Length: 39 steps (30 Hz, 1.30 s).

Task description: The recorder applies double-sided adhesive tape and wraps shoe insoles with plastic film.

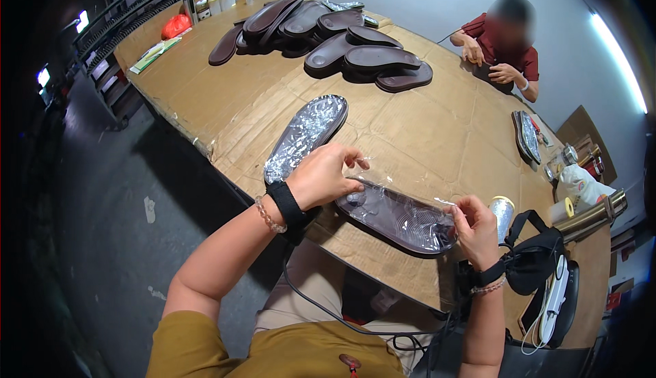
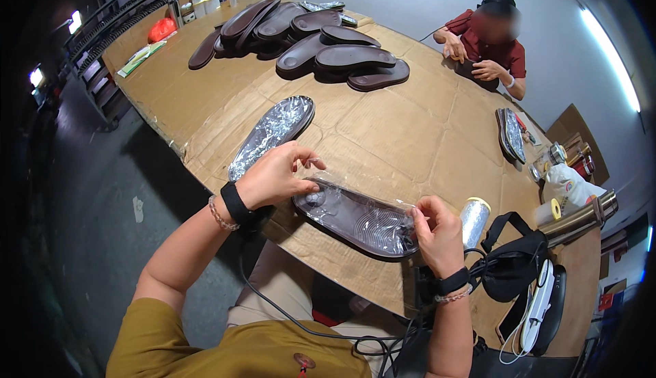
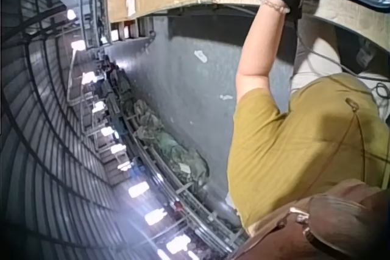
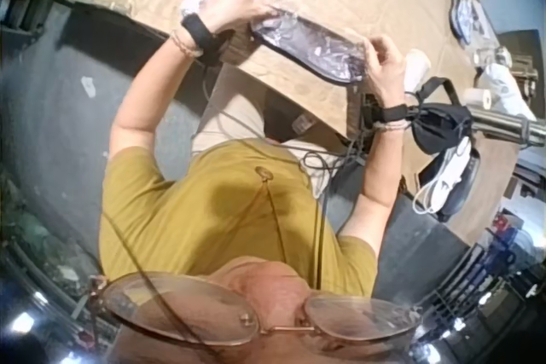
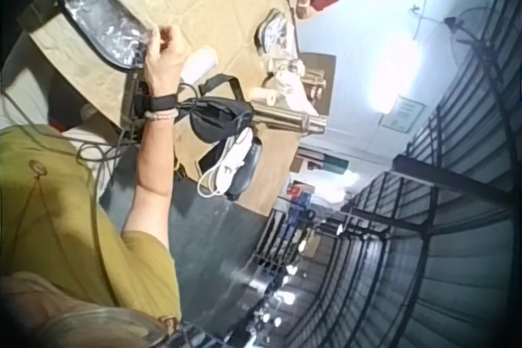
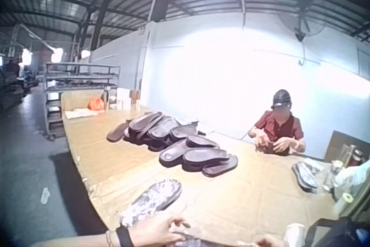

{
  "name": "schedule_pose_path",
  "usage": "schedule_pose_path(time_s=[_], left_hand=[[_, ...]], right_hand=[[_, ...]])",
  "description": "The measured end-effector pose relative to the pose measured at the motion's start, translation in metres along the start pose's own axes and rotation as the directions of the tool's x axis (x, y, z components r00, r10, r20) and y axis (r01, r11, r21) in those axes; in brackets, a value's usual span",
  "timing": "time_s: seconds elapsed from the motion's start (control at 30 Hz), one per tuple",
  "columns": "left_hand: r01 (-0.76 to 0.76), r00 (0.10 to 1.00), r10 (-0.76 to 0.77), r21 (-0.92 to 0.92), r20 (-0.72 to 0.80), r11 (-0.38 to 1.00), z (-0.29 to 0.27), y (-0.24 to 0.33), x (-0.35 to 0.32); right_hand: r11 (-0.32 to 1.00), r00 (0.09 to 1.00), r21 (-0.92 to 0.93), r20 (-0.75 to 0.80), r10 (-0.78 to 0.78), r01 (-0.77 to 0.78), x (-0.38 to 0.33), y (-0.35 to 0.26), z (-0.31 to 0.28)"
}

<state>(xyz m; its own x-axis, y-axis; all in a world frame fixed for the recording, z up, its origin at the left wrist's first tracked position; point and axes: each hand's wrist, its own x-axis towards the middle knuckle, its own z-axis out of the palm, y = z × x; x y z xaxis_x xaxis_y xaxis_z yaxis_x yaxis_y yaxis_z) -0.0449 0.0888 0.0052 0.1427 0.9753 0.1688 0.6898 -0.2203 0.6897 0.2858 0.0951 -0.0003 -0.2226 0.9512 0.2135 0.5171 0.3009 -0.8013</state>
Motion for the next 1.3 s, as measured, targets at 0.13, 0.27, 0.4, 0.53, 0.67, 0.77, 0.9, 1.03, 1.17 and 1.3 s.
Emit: schedule_pose_path(time_s=[0.13,0.27,0.4,0.53,0.67,0.77,0.9,1.03,1.17,1.3], left_hand=[[-0.150,0.971,0.151,0.021,-0.184,0.989,0.007,0.001,0.001],[0.081,0.997,-0.075,-0.282,0.033,0.956,0.005,-0.010,0.007],[0.111,0.994,-0.107,-0.321,0.030,0.941,0.005,-0.011,0.004],[0.216,0.976,-0.203,-0.279,0.077,0.936,0.003,-0.004,-0.003],[-0.089,0.994,0.082,-0.094,-0.076,0.992,0.015,-0.016,-0.010],[-0.186,0.976,0.195,0.096,-0.098,0.978,0.020,-0.017,-0.010],[-0.218,0.970,0.231,0.153,-0.077,0.964,0.021,-0.021,-0.012],[-0.301,0.948,0.317,0.291,-0.009,0.908,0.017,-0.024,-0.020],[-0.327,0.944,0.320,0.397,0.086,0.858,0.010,-0.009,-0.033],[-0.349,0.936,0.261,0.553,0.235,0.756,0.008,-0.007,-0.061]], right_hand=[[0.987,0.993,0.111,0.048,0.109,-0.114,-0.003,-0.007,0.000],[0.932,0.978,0.299,0.104,0.183,-0.206,-0.005,-0.001,0.000],[0.934,0.988,0.324,0.067,0.140,-0.154,-0.009,0.011,-0.001],[0.994,0.994,0.088,0.090,0.055,-0.063,-0.018,0.022,-0.005],[0.985,0.991,-0.167,0.132,-0.026,0.048,-0.020,0.004,-0.007],[0.919,0.970,-0.317,0.138,-0.199,0.233,-0.021,0.004,-0.005],[0.861,0.946,-0.396,0.182,-0.267,0.320,-0.021,-0.003,-0.001],[0.797,0.917,-0.457,0.244,-0.316,0.396,-0.022,-0.002,0.001],[0.635,0.884,-0.615,0.332,-0.330,0.468,-0.028,-0.008,0.006],[0.507,0.862,-0.699,0.383,-0.332,0.505,-0.036,-0.018,0.005]])
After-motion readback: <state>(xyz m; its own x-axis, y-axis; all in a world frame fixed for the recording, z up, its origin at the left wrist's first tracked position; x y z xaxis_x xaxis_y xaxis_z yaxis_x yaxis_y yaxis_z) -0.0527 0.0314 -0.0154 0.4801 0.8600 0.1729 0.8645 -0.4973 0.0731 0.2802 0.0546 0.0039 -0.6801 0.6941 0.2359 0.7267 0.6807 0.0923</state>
